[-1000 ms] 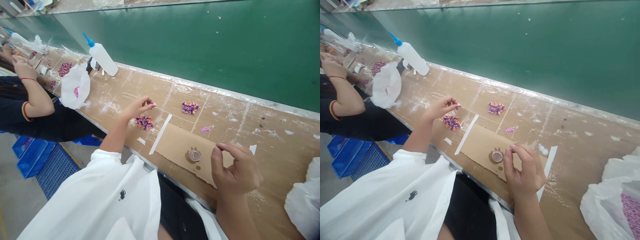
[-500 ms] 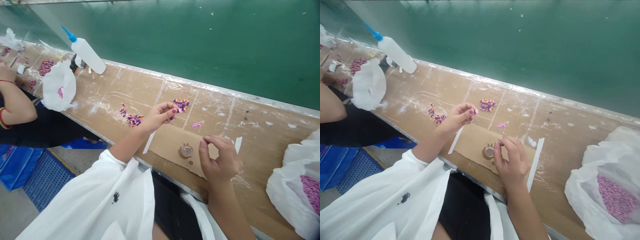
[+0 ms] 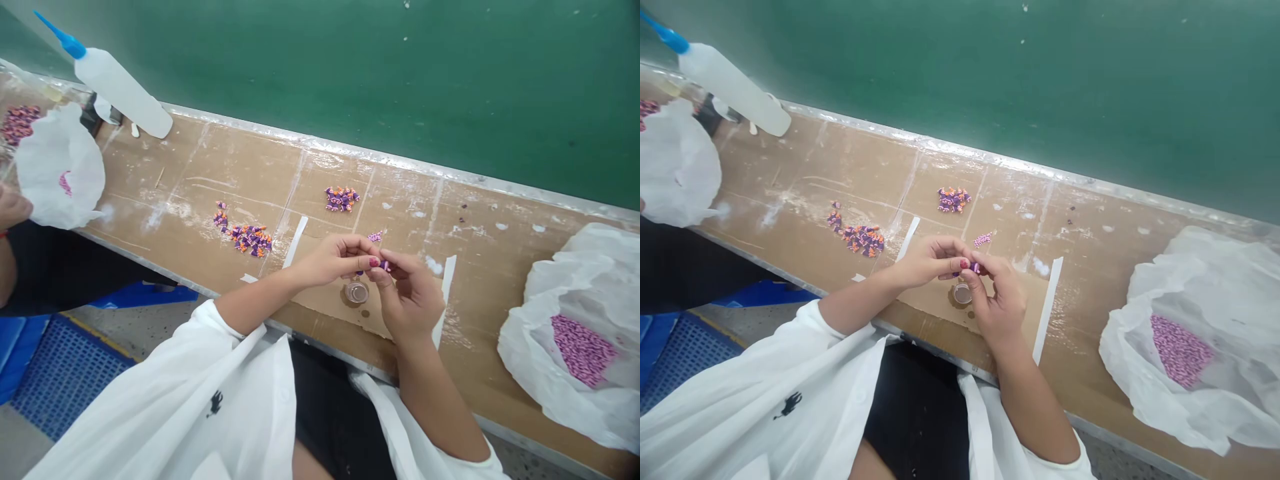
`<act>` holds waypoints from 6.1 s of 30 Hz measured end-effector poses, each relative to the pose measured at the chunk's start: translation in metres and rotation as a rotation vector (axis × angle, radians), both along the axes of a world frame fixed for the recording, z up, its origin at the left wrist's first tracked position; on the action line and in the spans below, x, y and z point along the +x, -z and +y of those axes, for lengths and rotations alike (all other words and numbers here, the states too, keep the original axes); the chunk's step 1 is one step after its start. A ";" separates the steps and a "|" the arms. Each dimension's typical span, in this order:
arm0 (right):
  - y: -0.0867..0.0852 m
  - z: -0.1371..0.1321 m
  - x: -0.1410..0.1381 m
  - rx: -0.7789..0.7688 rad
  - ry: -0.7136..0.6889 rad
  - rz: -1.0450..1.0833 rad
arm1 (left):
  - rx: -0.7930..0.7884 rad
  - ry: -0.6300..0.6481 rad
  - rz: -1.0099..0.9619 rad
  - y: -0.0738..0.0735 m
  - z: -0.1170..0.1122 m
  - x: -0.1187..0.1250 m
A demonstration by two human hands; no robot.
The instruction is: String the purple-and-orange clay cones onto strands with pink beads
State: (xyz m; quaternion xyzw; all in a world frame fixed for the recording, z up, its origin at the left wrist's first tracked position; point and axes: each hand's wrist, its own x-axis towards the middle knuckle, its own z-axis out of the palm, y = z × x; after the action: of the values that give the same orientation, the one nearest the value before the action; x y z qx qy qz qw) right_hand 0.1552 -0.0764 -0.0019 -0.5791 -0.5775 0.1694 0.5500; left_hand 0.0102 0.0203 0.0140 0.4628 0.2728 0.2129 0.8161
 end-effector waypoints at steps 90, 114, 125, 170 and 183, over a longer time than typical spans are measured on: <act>-0.007 0.005 -0.003 -0.165 -0.164 0.321 | 0.204 0.135 0.065 -0.010 0.003 -0.023; -0.035 -0.002 0.042 -0.302 -0.516 -0.602 | -0.163 -0.169 0.135 -0.013 0.014 -0.015; -0.029 -0.003 0.033 -0.315 -0.544 -0.750 | -0.324 -0.225 0.037 -0.005 0.012 -0.012; -0.024 -0.003 -0.003 0.073 -0.130 -0.446 | -0.178 0.201 -0.084 0.005 -0.002 -0.014; -0.016 -0.012 0.008 0.208 -0.023 -0.092 | 0.084 0.030 -0.180 -0.004 0.006 -0.018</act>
State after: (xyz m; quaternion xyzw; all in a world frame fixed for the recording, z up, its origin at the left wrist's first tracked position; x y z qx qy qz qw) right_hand 0.1634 -0.0888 0.0137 -0.5193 -0.6233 0.0879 0.5781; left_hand -0.0079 0.0259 0.0184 0.4795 0.1821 0.2526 0.8204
